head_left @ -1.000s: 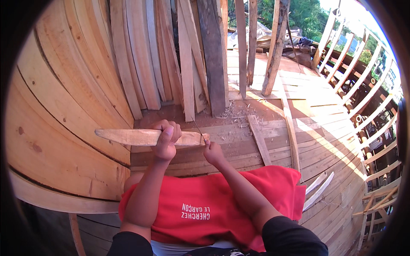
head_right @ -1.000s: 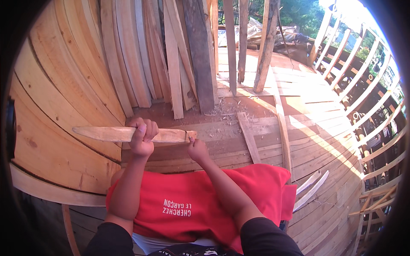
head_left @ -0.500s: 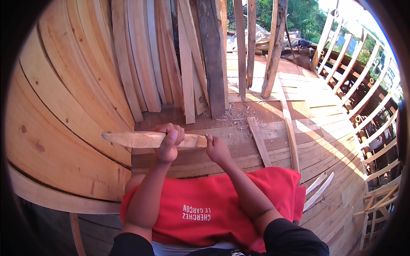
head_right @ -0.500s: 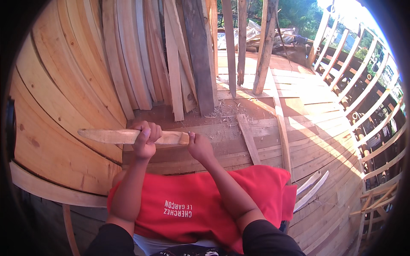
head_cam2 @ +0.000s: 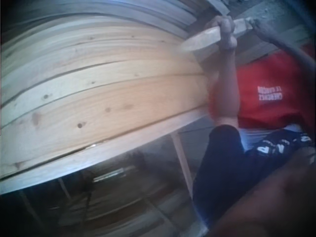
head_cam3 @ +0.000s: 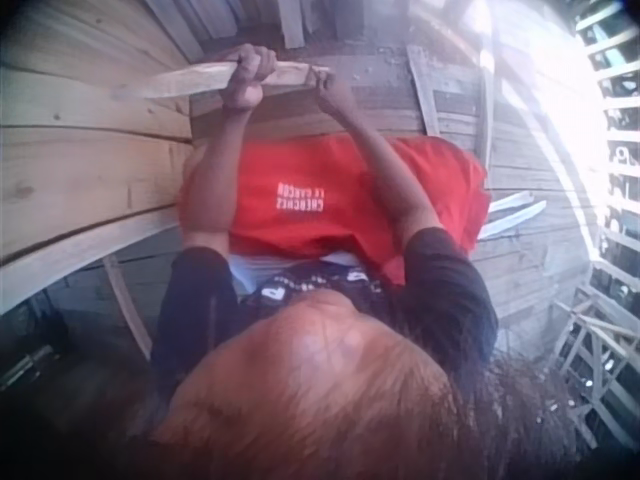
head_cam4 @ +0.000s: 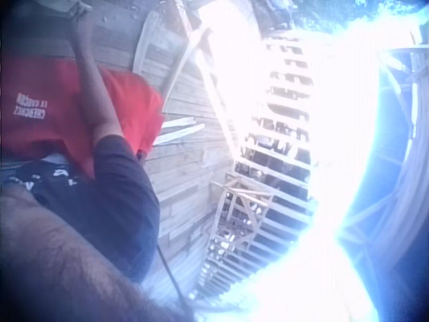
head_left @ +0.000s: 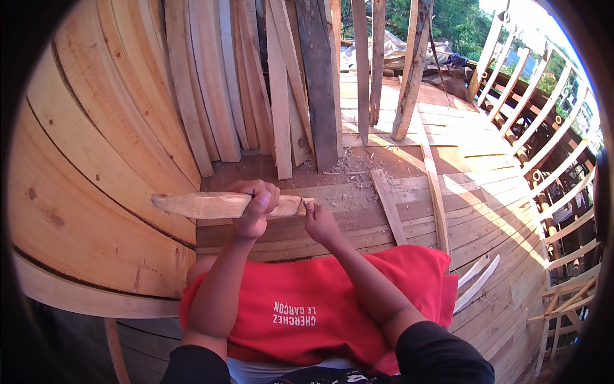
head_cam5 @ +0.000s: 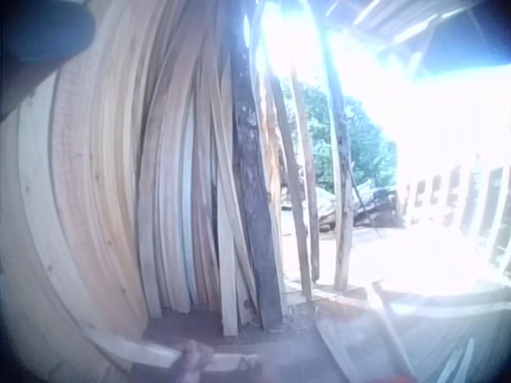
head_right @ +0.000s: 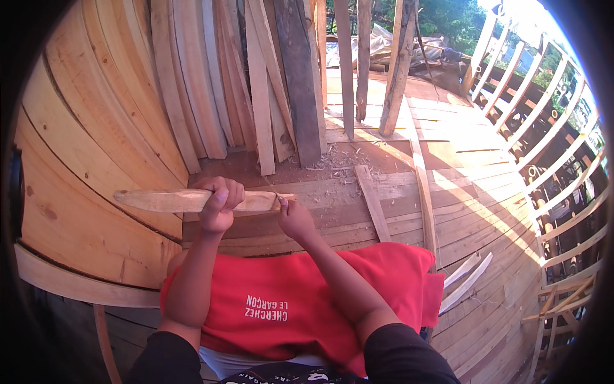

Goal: The person sits on the floor of a wooden workshop and carves a long, thin piece of wood using a small knife. They hold the wood in their left hand and use the knife in their right hand to shave off thin strips of wood, gradually shaping the piece.

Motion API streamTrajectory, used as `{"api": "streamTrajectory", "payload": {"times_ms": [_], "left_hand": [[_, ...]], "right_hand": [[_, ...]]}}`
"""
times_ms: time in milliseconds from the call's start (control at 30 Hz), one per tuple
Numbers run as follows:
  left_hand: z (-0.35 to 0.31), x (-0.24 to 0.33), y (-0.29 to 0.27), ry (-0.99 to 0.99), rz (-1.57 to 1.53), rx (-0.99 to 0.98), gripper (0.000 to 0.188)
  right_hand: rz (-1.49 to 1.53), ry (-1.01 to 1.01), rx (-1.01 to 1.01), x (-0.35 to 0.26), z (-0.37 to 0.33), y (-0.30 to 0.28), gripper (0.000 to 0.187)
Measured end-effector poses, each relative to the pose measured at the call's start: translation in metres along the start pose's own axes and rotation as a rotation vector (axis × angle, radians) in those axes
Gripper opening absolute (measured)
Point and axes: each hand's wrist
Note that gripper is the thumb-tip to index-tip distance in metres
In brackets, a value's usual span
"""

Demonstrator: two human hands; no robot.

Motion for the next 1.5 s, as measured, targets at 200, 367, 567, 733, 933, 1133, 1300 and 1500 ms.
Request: {"api": "streamTrajectory", "payload": {"times_ms": [200, 367, 567, 733, 933, 1133, 1300, 1500], "left_hand": [[-0.003, 0.007, -0.015, 0.016, -0.006, 0.032, 0.04], [0.002, 0.002, 0.003, -0.002, 0.004, 0.01, 0.041], [-0.005, 0.009, -0.008, -0.007, 0.033, -0.036, 0.04], [0.003, -0.003, 0.001, -0.006, -0.014, 0.008, 0.039], [-0.005, 0.009, -0.015, 0.006, -0.01, 0.034, 0.038], [0.001, 0.001, 0.001, -0.001, -0.001, -0.004, 0.04], [-0.005, 0.008, -0.004, -0.031, 0.052, -0.006, 0.04], [-0.004, 0.007, -0.01, 0.007, -0.004, 0.04, 0.041]], "right_hand": [[-0.072, 0.072, -0.027, -0.036, 0.001, -0.013, 0.056], [0.001, 0.108, 0.038, 0.015, -0.009, 0.006, 0.055], [0.087, 0.02, 0.054, -0.033, 0.0, -0.015, 0.053], [0.006, 0.093, 0.102, 0.046, -0.005, 0.028, 0.052], [0.16, -0.045, 0.072, -0.05, -0.008, -0.024, 0.053], [-0.221, 0.288, 0.018, 0.06, 0.004, 0.02, 0.051], [0.079, -0.075, 0.058, -0.029, -0.006, -0.019, 0.053], [-0.127, 0.159, -0.011, -0.004, 0.003, 0.005, 0.053]]}}
Point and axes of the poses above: each hand's wrist, its own z-axis towards the middle knuckle, its own y-axis out of the palm, x = y × z, and after that the axes turned 4 degrees about x, right-handed
